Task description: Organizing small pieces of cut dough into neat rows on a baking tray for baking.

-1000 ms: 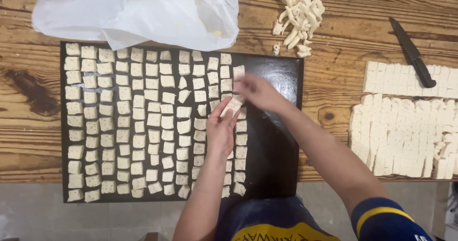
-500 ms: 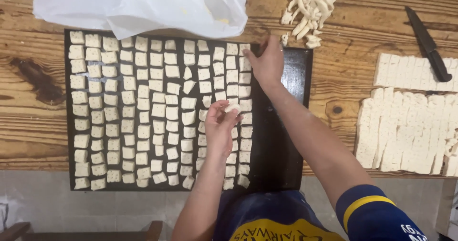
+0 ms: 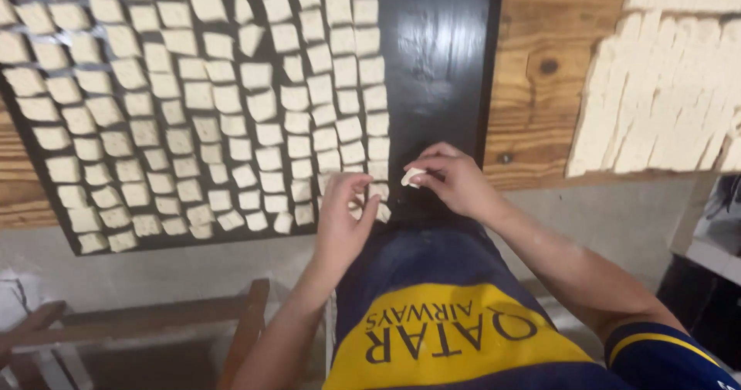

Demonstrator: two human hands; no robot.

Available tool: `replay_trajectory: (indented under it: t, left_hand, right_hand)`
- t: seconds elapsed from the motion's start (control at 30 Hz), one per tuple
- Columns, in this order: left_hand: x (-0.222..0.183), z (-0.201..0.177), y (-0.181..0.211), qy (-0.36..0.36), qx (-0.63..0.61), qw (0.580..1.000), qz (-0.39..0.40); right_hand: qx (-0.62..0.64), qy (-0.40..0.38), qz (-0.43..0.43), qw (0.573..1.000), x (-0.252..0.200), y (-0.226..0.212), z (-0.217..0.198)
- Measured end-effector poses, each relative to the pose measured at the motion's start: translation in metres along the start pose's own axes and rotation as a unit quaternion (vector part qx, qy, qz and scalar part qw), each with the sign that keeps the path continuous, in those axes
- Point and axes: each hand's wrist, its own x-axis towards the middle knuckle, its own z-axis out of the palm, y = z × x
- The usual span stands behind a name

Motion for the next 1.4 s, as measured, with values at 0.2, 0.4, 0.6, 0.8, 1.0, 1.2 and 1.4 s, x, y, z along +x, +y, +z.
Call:
replay_trajectory:
  t: [0.2,0.4,0.6,0.8,1.0,1.2,1.4]
  left_hand:
    - [-0.022,0.005,-0.031,-0.084,0.376,0.902,0.196]
    - [-0.032,0.015,-0.062,-0.027,0.479,0.843,0.241]
    - [-0.022,0.041,-0.045,0.01,0.415,0.856,0.308]
    - [-0.007,0.142,-0.012,0.07,0.313,0.918,0.233]
    - [0.073,0.307,0.026,-0.053,0.293,0.918,0.262]
    - [0.111,0.392,0.061,-0.049,0.504,0.847,0.161]
    - [0.134,0.412,0.025,-0.009,0.355,0.917,0.182]
  right_hand:
    - [-0.108,-0.071,-0.009,0.992,-0.029,0.034,0.026]
    - [-0.187,-0.054,-0.136,0.971,-0.022,0.065,0.05]
    - [-0.15,0.062,-0.269,0.949,-0.025,0.066,-0.041]
    - [-0.31,0.195,0.029,0.93,0.002,0.117,-0.234]
    - [-0.463,0.101,-0.053,0.879,0.027,0.167,-0.302]
    - [-0.401,0.04,-0.124,0.907,0.046,0.187,-0.303]
    - [-0.246,0.038,-0.098,0.963,0.022,0.184,-0.313]
